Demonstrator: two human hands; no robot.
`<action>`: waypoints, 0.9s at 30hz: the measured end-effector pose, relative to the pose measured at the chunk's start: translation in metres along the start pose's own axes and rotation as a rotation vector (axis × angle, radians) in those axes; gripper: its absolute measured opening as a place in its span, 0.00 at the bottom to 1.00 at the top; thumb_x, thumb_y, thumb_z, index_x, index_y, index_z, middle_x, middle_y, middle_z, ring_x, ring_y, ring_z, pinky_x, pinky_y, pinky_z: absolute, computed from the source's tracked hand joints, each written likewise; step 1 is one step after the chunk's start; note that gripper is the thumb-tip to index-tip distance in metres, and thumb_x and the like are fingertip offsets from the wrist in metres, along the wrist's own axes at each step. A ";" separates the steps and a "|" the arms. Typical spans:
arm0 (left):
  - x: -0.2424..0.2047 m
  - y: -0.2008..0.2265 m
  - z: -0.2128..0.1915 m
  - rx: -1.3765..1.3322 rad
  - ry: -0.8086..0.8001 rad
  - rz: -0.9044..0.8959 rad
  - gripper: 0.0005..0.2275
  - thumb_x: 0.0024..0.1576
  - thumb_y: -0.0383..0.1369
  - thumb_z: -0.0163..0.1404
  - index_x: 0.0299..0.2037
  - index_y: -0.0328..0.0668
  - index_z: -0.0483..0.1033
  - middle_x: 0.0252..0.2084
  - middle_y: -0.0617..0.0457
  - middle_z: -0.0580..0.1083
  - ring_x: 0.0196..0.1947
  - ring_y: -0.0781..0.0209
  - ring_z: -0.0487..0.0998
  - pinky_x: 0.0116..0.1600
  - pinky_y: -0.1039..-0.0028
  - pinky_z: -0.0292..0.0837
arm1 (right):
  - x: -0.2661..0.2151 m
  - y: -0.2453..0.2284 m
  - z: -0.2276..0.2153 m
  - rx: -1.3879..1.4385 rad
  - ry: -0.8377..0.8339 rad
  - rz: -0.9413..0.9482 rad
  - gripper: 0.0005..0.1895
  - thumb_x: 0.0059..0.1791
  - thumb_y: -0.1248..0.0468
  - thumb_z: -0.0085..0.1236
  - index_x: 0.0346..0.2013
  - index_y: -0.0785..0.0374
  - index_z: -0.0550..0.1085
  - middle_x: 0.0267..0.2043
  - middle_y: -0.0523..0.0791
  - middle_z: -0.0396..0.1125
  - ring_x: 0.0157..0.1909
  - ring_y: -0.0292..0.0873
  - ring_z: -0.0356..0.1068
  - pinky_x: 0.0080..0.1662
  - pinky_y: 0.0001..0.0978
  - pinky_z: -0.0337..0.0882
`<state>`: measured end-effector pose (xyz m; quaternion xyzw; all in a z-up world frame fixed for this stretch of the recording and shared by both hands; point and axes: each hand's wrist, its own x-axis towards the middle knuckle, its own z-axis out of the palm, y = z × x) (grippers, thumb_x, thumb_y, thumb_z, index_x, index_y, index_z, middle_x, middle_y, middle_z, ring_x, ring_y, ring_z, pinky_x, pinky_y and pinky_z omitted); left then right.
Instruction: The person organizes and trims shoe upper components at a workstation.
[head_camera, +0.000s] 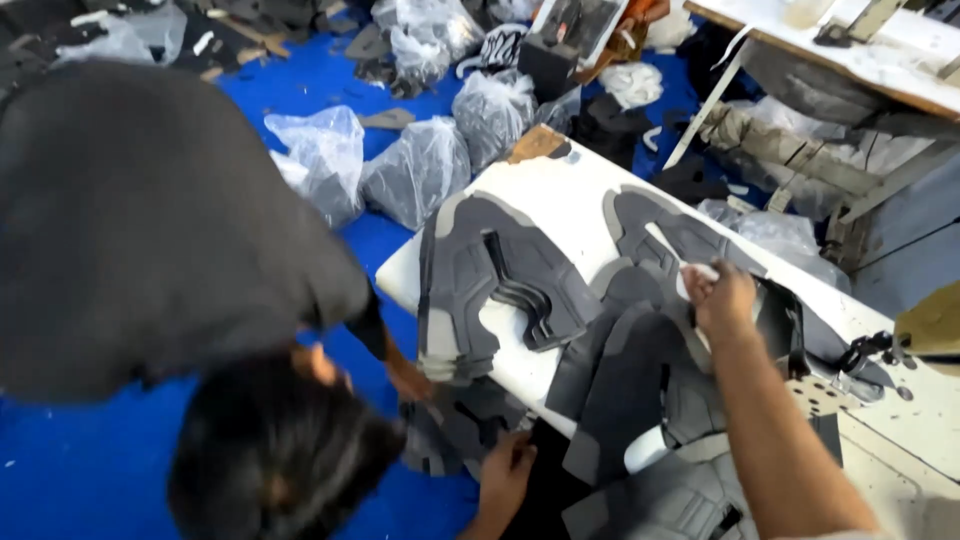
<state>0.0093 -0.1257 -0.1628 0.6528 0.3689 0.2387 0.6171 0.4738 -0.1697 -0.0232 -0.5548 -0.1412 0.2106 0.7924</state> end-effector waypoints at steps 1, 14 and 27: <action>-0.008 0.000 -0.001 -0.014 0.006 0.028 0.13 0.57 0.33 0.55 0.50 0.37 0.78 0.39 0.40 0.81 0.40 0.48 0.85 0.45 0.65 0.78 | -0.016 -0.027 0.028 0.065 0.143 0.153 0.11 0.59 0.65 0.46 0.54 0.68 0.63 0.38 0.57 0.73 0.31 0.43 0.71 0.34 0.28 0.75; 0.020 0.059 -0.063 -0.144 0.746 0.194 0.28 0.67 0.44 0.41 0.72 0.35 0.53 0.68 0.32 0.58 0.64 0.41 0.65 0.65 0.58 0.61 | -0.137 -0.052 0.149 -0.908 -0.487 -0.264 0.36 0.43 0.51 0.68 0.60 0.66 0.72 0.50 0.52 0.73 0.47 0.38 0.73 0.46 0.31 0.73; 0.163 0.159 -0.149 0.108 0.341 0.047 0.24 0.56 0.37 0.56 0.64 0.46 0.72 0.58 0.36 0.71 0.57 0.43 0.74 0.59 0.62 0.71 | -0.147 0.005 0.192 -1.173 -0.487 -0.268 0.63 0.36 0.40 0.72 0.74 0.65 0.51 0.65 0.62 0.60 0.64 0.61 0.64 0.61 0.45 0.65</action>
